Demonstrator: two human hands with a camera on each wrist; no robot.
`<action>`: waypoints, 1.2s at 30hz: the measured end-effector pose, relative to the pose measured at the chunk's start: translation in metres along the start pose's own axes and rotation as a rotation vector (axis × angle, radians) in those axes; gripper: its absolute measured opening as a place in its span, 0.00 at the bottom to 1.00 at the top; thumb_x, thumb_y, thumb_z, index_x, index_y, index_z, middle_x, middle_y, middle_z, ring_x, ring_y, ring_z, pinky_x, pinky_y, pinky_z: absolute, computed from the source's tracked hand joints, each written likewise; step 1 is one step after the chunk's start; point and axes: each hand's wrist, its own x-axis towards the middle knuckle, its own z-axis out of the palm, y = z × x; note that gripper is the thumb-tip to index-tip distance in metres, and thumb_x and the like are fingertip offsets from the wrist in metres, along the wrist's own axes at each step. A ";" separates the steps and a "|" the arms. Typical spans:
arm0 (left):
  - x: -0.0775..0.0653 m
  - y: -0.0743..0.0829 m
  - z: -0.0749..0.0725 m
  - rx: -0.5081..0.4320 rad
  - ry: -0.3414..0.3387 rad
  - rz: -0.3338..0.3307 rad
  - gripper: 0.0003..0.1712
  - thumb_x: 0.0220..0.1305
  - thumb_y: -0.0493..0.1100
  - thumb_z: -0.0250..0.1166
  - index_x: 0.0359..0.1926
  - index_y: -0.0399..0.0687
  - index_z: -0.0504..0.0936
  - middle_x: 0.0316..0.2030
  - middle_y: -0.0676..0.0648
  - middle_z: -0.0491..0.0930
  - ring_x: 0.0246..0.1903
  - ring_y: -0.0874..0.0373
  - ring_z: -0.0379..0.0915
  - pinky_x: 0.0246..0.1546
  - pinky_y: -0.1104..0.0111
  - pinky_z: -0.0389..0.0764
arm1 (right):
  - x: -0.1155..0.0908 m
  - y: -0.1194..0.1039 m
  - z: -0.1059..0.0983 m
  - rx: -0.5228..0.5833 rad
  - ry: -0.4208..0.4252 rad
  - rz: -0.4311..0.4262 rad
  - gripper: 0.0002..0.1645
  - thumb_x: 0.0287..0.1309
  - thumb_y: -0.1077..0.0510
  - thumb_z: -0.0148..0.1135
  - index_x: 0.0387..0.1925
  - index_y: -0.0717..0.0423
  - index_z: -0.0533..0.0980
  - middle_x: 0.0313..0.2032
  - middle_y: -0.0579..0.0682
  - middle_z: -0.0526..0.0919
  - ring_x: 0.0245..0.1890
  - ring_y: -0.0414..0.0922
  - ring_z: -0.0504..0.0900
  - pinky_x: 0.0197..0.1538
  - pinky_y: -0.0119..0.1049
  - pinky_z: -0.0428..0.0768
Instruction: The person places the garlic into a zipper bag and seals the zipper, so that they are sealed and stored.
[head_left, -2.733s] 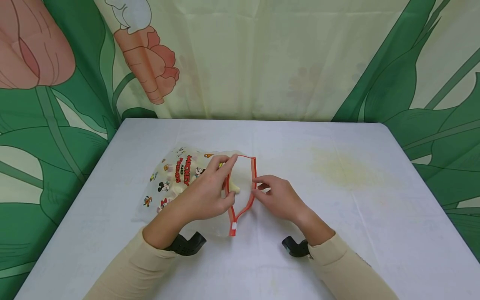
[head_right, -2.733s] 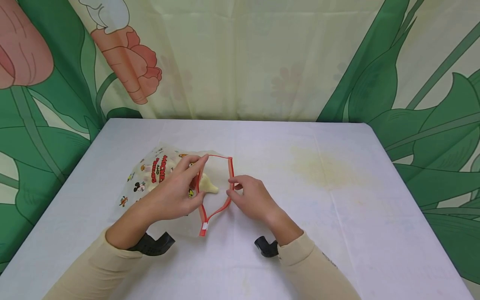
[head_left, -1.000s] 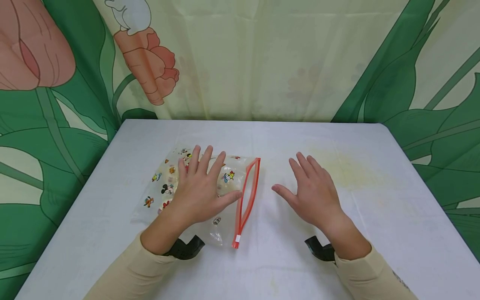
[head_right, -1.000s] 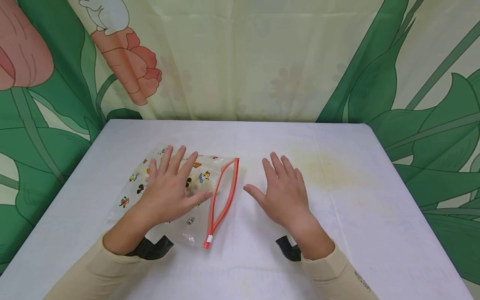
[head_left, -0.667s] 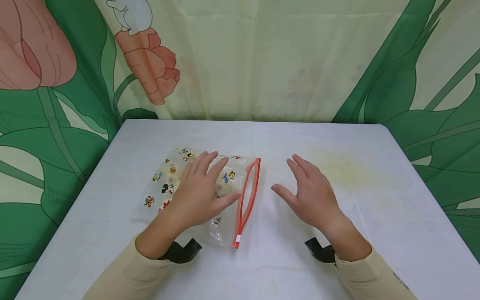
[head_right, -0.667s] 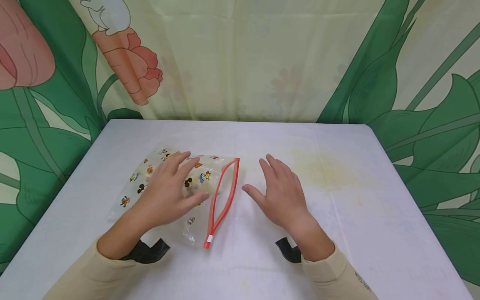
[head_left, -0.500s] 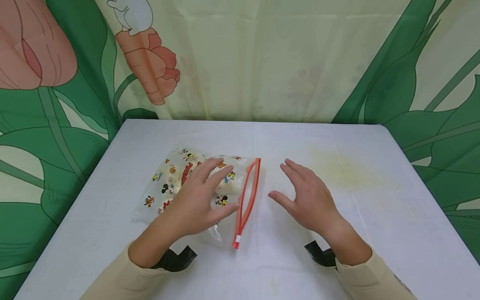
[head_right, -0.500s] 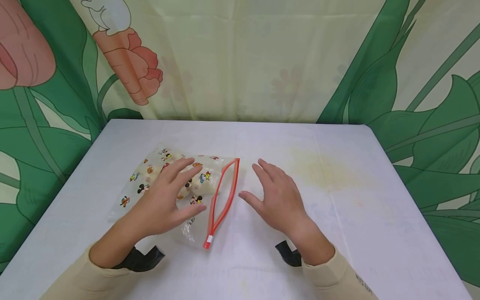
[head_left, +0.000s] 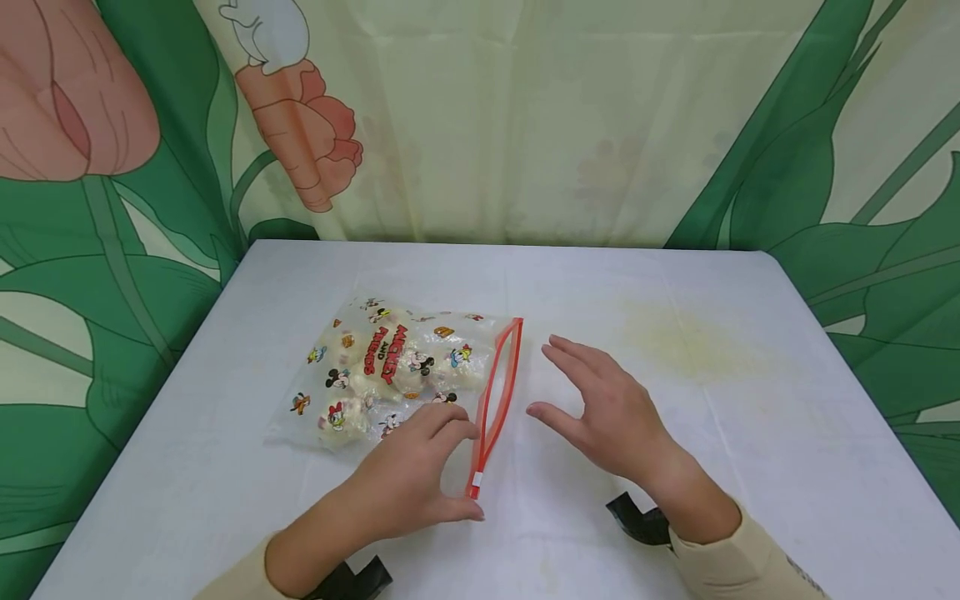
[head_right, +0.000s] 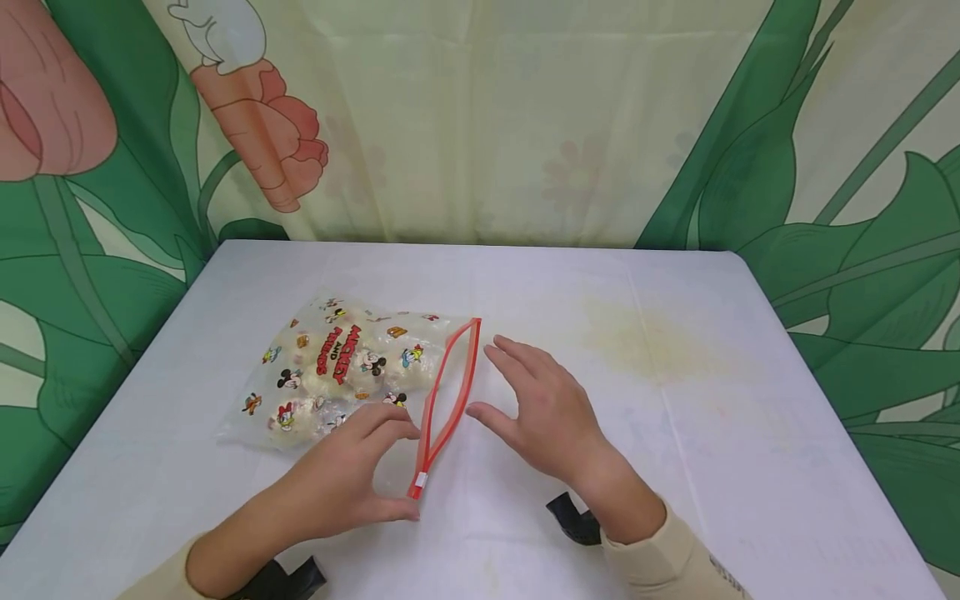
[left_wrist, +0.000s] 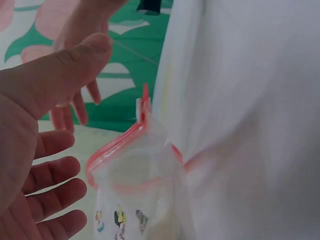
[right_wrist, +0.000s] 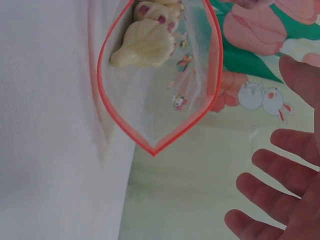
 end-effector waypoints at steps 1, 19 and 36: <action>0.000 0.000 0.003 0.020 -0.002 0.011 0.42 0.40 0.58 0.83 0.53 0.45 0.78 0.52 0.50 0.73 0.53 0.56 0.70 0.51 0.64 0.79 | 0.000 0.000 0.000 -0.001 0.001 -0.005 0.41 0.52 0.46 0.76 0.65 0.59 0.74 0.64 0.55 0.75 0.63 0.54 0.74 0.53 0.54 0.79; 0.000 0.001 0.019 0.135 0.099 0.092 0.14 0.50 0.42 0.78 0.34 0.50 0.80 0.33 0.55 0.75 0.34 0.62 0.72 0.37 0.71 0.79 | 0.003 -0.002 0.013 0.084 0.004 -0.200 0.40 0.47 0.50 0.79 0.62 0.59 0.77 0.59 0.53 0.79 0.59 0.50 0.78 0.52 0.46 0.80; -0.005 0.001 0.022 0.108 0.233 0.129 0.12 0.49 0.35 0.78 0.30 0.45 0.80 0.28 0.53 0.78 0.28 0.62 0.74 0.31 0.75 0.78 | -0.003 -0.021 0.054 0.221 -0.055 -0.542 0.14 0.45 0.60 0.79 0.38 0.55 0.86 0.41 0.46 0.81 0.42 0.42 0.79 0.45 0.27 0.77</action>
